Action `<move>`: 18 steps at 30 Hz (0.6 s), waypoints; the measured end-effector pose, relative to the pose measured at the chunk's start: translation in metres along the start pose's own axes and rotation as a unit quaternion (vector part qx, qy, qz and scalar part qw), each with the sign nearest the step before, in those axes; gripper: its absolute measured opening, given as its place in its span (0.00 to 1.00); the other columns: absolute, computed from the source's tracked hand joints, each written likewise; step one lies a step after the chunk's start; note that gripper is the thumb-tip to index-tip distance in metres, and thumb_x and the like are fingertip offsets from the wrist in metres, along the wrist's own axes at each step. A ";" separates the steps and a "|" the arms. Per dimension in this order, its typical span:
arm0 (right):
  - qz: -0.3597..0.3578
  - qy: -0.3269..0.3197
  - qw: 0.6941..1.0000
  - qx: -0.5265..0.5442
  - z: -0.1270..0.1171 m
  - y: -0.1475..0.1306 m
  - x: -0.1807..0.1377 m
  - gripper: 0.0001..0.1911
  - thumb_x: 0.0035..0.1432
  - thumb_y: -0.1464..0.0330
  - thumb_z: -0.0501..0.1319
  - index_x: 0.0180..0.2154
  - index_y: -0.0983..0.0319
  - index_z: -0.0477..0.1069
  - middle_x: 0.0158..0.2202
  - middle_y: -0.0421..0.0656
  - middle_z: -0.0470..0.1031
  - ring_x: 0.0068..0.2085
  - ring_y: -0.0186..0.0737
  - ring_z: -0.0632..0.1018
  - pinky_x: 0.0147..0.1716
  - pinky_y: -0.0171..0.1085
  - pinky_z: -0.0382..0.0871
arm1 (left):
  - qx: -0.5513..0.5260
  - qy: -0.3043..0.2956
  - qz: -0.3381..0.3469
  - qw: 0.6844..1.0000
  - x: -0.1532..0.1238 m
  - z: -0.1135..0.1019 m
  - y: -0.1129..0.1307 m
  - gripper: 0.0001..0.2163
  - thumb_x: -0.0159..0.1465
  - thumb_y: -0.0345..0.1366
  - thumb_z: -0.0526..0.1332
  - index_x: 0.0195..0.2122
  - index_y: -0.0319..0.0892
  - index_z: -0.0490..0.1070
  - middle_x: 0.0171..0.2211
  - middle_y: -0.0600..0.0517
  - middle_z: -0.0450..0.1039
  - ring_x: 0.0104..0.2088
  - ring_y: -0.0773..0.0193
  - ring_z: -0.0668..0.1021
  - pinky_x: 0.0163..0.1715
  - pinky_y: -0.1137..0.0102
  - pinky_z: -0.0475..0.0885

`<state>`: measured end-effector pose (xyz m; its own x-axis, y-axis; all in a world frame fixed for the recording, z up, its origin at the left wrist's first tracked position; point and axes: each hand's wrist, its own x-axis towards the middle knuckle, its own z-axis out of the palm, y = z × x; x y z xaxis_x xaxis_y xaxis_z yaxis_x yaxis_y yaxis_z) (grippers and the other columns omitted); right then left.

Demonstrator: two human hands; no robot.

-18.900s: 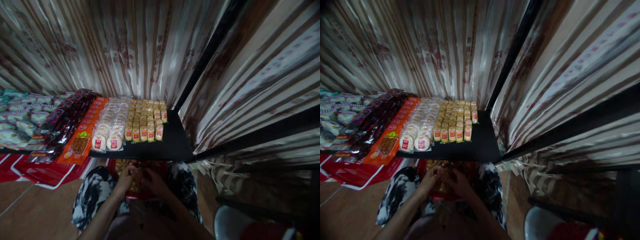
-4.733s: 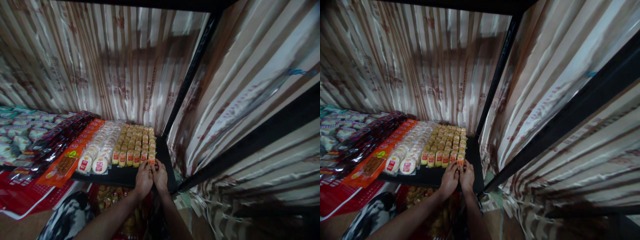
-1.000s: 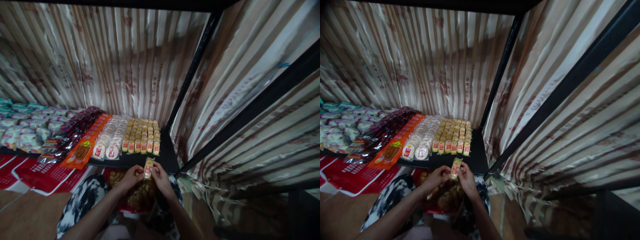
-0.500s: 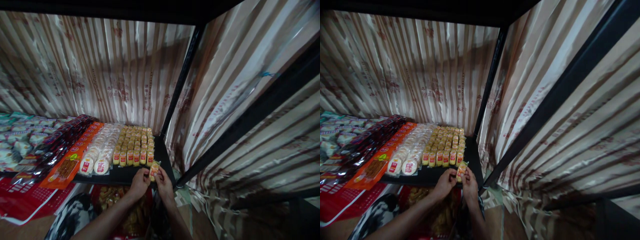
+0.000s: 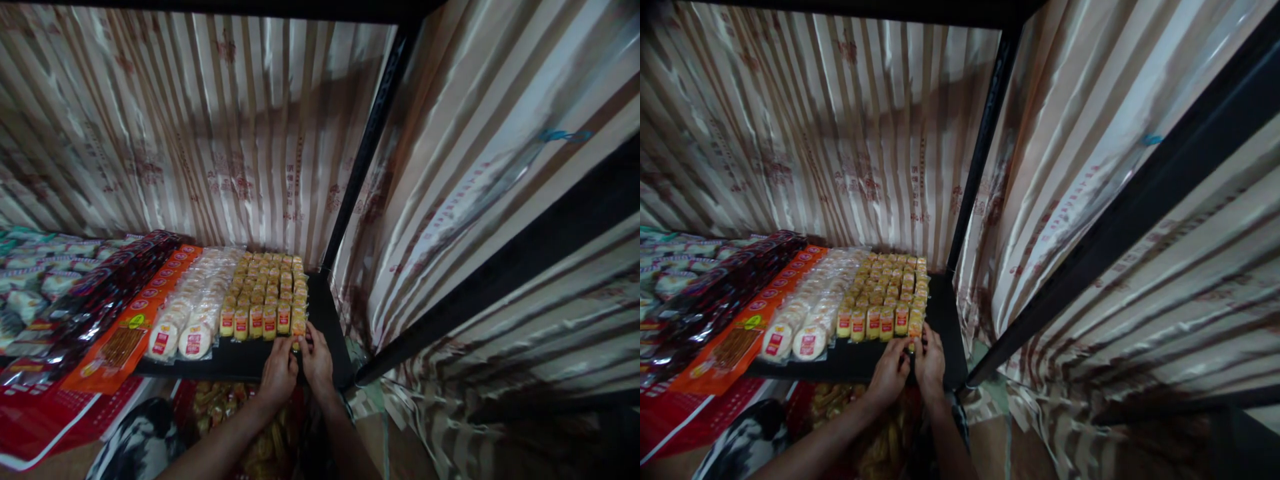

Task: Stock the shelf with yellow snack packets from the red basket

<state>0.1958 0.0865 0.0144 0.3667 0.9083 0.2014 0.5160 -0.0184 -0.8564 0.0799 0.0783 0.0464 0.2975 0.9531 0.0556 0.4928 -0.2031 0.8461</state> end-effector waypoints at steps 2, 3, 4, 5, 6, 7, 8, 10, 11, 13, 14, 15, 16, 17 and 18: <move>-0.002 0.000 1.000 -0.012 0.002 0.001 -0.001 0.24 0.57 0.61 0.49 0.53 0.62 0.64 0.45 0.50 0.69 0.40 0.42 0.75 0.41 0.40 0.70 | 0.005 -0.008 -0.002 1.000 0.001 0.002 -0.003 0.21 0.57 0.25 0.48 0.52 0.38 0.63 0.47 0.44 0.64 0.47 0.62 0.70 0.50 0.70 0.64; -0.003 0.002 1.000 -0.016 0.004 0.002 -0.002 0.24 0.57 0.61 0.48 0.53 0.62 0.63 0.46 0.50 0.69 0.41 0.42 0.74 0.41 0.41 0.70 | 0.006 -0.010 -0.001 1.000 0.002 0.003 -0.005 0.22 0.57 0.25 0.48 0.53 0.38 0.62 0.47 0.44 0.64 0.47 0.62 0.70 0.51 0.70 0.64; -0.003 0.005 1.000 -0.019 0.005 0.002 -0.002 0.24 0.57 0.60 0.48 0.54 0.62 0.63 0.46 0.50 0.69 0.41 0.42 0.74 0.42 0.41 0.70 | 0.005 -0.013 0.001 1.000 0.002 0.004 -0.006 0.22 0.58 0.25 0.48 0.53 0.38 0.62 0.47 0.44 0.64 0.47 0.62 0.70 0.51 0.70 0.64; -0.001 0.007 1.000 -0.018 0.005 0.002 -0.003 0.24 0.58 0.60 0.48 0.54 0.61 0.62 0.46 0.50 0.69 0.41 0.42 0.74 0.42 0.41 0.70 | 0.003 -0.014 0.003 1.000 0.001 0.004 -0.008 0.21 0.58 0.26 0.48 0.53 0.39 0.62 0.47 0.44 0.64 0.47 0.62 0.70 0.50 0.70 0.65; 0.001 0.012 1.000 -0.016 0.006 0.002 -0.003 0.25 0.58 0.60 0.49 0.55 0.61 0.61 0.45 0.49 0.70 0.42 0.42 0.74 0.42 0.41 0.70 | 0.000 -0.011 0.006 1.000 0.000 0.005 -0.009 0.21 0.58 0.27 0.48 0.53 0.40 0.62 0.47 0.45 0.64 0.47 0.62 0.71 0.50 0.70 0.65; 0.003 0.019 1.000 -0.012 0.006 0.002 -0.003 0.25 0.57 0.59 0.49 0.55 0.61 0.60 0.45 0.50 0.70 0.43 0.42 0.74 0.43 0.42 0.69 | -0.004 -0.003 0.009 1.000 -0.001 0.005 -0.010 0.20 0.59 0.27 0.48 0.53 0.40 0.63 0.47 0.45 0.65 0.47 0.62 0.71 0.50 0.69 0.65; 0.004 0.028 1.000 -0.007 0.005 0.002 -0.003 0.26 0.57 0.59 0.50 0.55 0.62 0.60 0.46 0.50 0.69 0.44 0.43 0.73 0.44 0.43 0.68 | -0.009 0.007 0.014 1.000 -0.004 0.004 -0.012 0.20 0.59 0.28 0.48 0.52 0.40 0.63 0.46 0.45 0.65 0.46 0.62 0.71 0.49 0.69 0.65; -0.004 0.052 0.999 0.007 0.003 -0.001 -0.005 0.27 0.56 0.58 0.51 0.54 0.65 0.60 0.49 0.53 0.67 0.47 0.44 0.71 0.46 0.44 0.67 | -0.016 0.030 0.030 0.999 -0.014 0.001 -0.015 0.18 0.59 0.27 0.47 0.49 0.40 0.65 0.44 0.45 0.67 0.44 0.62 0.71 0.48 0.69 0.66; -0.012 0.063 0.998 0.013 0.001 -0.002 -0.007 0.28 0.56 0.57 0.51 0.54 0.66 0.60 0.51 0.54 0.65 0.48 0.44 0.70 0.47 0.44 0.67 | -0.018 0.039 0.037 0.998 -0.021 -0.001 -0.016 0.17 0.59 0.27 0.46 0.47 0.39 0.66 0.42 0.45 0.67 0.43 0.63 0.72 0.46 0.69 0.67; -0.031 0.084 0.996 0.019 -0.003 -0.007 -0.016 0.27 0.56 0.58 0.52 0.54 0.65 0.60 0.51 0.54 0.65 0.46 0.43 0.71 0.46 0.43 0.67 | -0.020 0.036 0.039 0.998 -0.038 -0.008 -0.021 0.16 0.59 0.27 0.45 0.42 0.41 0.69 0.38 0.47 0.69 0.41 0.63 0.72 0.44 0.70 0.67; -0.037 0.093 0.995 0.018 -0.004 -0.010 -0.023 0.26 0.57 0.59 0.52 0.53 0.65 0.60 0.50 0.53 0.66 0.44 0.42 0.72 0.44 0.42 0.68 | -0.020 0.024 0.033 0.999 -0.048 -0.012 -0.025 0.15 0.59 0.27 0.45 0.39 0.41 0.70 0.37 0.48 0.70 0.40 0.64 0.72 0.43 0.70 0.67; -0.042 0.099 0.994 0.021 -0.005 -0.013 -0.031 0.24 0.57 0.59 0.52 0.53 0.65 0.61 0.48 0.52 0.68 0.42 0.41 0.72 0.43 0.42 0.68 | -0.021 0.008 0.023 0.999 -0.059 -0.016 -0.030 0.14 0.59 0.27 0.46 0.36 0.42 0.71 0.35 0.48 0.70 0.39 0.63 0.72 0.42 0.70 0.67; -0.047 0.096 0.994 0.030 -0.005 -0.016 -0.040 0.23 0.57 0.60 0.52 0.52 0.64 0.61 0.47 0.51 0.69 0.42 0.40 0.73 0.43 0.41 0.68 | -0.021 -0.013 0.010 1.000 -0.070 -0.020 -0.037 0.14 0.59 0.28 0.47 0.35 0.42 0.71 0.35 0.48 0.71 0.39 0.63 0.72 0.42 0.69 0.67; -0.050 0.085 0.994 0.041 -0.004 -0.019 -0.050 0.22 0.57 0.60 0.52 0.51 0.64 0.62 0.44 0.51 0.71 0.41 0.40 0.73 0.42 0.40 0.68 | -0.023 -0.039 -0.011 0.999 -0.080 -0.024 -0.046 0.12 0.58 0.28 0.48 0.34 0.43 0.72 0.35 0.48 0.71 0.39 0.62 0.72 0.42 0.69 0.66; -0.050 0.060 0.996 0.047 -0.002 -0.021 -0.061 0.21 0.58 0.61 0.52 0.50 0.64 0.64 0.42 0.50 0.72 0.40 0.40 0.74 0.41 0.40 0.68 | -0.029 -0.063 -0.044 0.997 -0.089 -0.028 -0.056 0.11 0.57 0.28 0.51 0.33 0.43 0.72 0.36 0.48 0.72 0.40 0.61 0.72 0.43 0.69 0.66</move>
<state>0.1644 0.0306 0.0209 0.4100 0.8473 0.3377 0.4823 0.1128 -0.8687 0.0034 0.0111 0.0089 0.3581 0.9299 -0.0839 0.4742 -0.1037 0.8743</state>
